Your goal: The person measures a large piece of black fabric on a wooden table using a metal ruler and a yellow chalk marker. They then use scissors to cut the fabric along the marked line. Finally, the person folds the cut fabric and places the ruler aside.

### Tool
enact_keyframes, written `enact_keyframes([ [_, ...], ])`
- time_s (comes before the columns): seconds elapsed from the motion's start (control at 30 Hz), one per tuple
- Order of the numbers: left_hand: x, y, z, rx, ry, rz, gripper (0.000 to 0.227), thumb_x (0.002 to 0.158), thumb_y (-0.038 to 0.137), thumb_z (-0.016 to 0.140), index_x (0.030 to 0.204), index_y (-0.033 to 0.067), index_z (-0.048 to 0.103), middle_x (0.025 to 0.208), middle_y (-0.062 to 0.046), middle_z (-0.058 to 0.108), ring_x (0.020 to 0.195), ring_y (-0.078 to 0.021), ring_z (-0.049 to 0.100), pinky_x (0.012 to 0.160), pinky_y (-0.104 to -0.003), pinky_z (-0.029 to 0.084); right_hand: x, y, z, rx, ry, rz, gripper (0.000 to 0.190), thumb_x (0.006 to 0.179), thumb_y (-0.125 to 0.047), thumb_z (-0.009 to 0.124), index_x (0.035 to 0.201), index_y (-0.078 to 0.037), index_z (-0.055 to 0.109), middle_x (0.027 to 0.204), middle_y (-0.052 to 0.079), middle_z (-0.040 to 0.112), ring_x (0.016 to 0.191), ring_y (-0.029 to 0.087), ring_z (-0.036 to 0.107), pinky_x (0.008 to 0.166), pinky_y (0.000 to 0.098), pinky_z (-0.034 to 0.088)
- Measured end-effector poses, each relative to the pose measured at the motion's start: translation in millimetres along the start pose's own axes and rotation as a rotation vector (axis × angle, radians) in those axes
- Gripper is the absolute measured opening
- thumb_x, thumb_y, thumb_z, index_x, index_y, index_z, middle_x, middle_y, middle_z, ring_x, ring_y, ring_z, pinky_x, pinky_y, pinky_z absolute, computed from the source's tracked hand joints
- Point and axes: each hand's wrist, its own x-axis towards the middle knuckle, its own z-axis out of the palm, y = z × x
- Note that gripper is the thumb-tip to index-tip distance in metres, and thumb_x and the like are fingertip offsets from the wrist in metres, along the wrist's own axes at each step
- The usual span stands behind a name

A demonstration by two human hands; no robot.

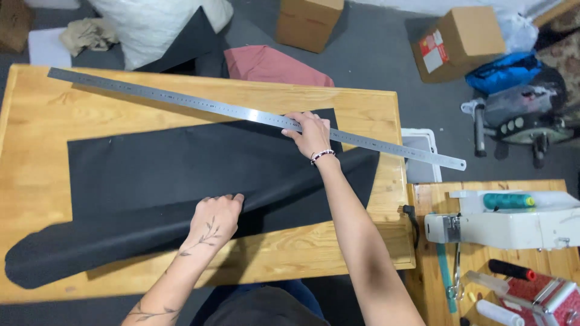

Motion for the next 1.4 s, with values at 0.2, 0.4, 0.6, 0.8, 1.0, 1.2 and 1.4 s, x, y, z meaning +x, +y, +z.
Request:
enact_keyframes([
  [0.2,-74.5,35.3,-16.7,0.004,-0.097,0.01,0.05,0.078,0.013,0.073,0.127,0.0137,0.063,0.11,-0.006,0.072,0.106,-0.0267,0.07,0.099,-0.042,0.051,-33.0,-5.8,-3.1,-0.039,-0.048,-0.079,0.039,0.089,-0.034,0.076,0.127,-0.029,0.066,0.111,0.0,0.067,0.114,0.02,0.061,0.102,0.0392,0.032],
  [0.4,-107.5,52.6,-14.1,-0.188,-0.324,-0.105,0.055,0.084,0.017,0.064,0.138,0.0118,0.055,0.13,-0.01,0.062,0.124,-0.031,0.06,0.113,-0.049,0.04,-47.0,9.0,21.4,0.067,-0.135,-0.097,0.04,0.088,-0.034,0.077,0.126,-0.03,0.066,0.112,0.001,0.067,0.116,0.023,0.061,0.103,0.0408,0.033],
  [0.6,-115.7,45.7,-52.8,-0.419,-0.462,-0.142,0.078,0.072,0.057,0.083,0.133,0.0136,0.063,0.136,-0.013,0.063,0.132,-0.0351,0.055,0.118,-0.055,0.032,-47.1,-7.4,26.7,0.032,-0.182,-0.139,0.04,0.089,-0.033,0.076,0.127,-0.031,0.065,0.116,0.003,0.067,0.12,0.025,0.06,0.104,0.0422,0.034],
  [0.8,-73.1,12.9,2.5,-0.665,-0.022,-0.27,0.072,0.08,0.061,0.075,0.133,0.0132,0.063,0.137,-0.016,0.06,0.131,-0.0373,0.055,0.111,-0.051,0.044,-28.7,-12.3,33.3,0.029,-0.179,-0.167,0.04,0.088,-0.034,0.076,0.127,-0.032,0.065,0.117,0.002,0.067,0.121,0.026,0.061,0.104,0.0419,0.034],
  [1.0,2.2,-15.2,50.7,-0.469,0.014,-0.559,0.096,0.086,0.077,0.056,0.161,0.0246,0.026,0.167,-0.023,0.005,0.154,-0.0445,-0.003,0.119,-0.068,0.002,-6.3,5.2,66.7,0.038,-0.115,-0.151,0.039,0.088,-0.036,0.077,0.125,-0.032,0.066,0.115,0.001,0.068,0.118,0.023,0.061,0.105,0.0423,0.033],
  [1.2,42.5,-20.6,49.8,-0.454,-0.004,-0.618,0.1,0.085,0.077,0.054,0.163,0.0295,0.013,0.168,-0.022,-0.006,0.151,-0.0485,-0.013,0.111,-0.077,-0.002,18.9,17.8,82.8,0.089,-0.112,-0.11,0.041,0.088,-0.038,0.077,0.127,-0.03,0.065,0.113,0.001,0.068,0.118,0.024,0.061,0.105,0.0421,0.035],
  [1.4,82.5,-28.3,74.0,-0.412,0.129,-0.483,0.108,0.079,0.079,0.062,0.163,0.0322,0.012,0.167,-0.021,-0.008,0.15,-0.0502,-0.014,0.105,-0.082,-0.003,64.3,21.8,82.9,0.129,-0.12,-0.039,0.043,0.089,-0.047,0.074,0.128,-0.033,0.064,0.115,-0.001,0.066,0.12,0.022,0.059,0.107,0.0392,0.031],
])
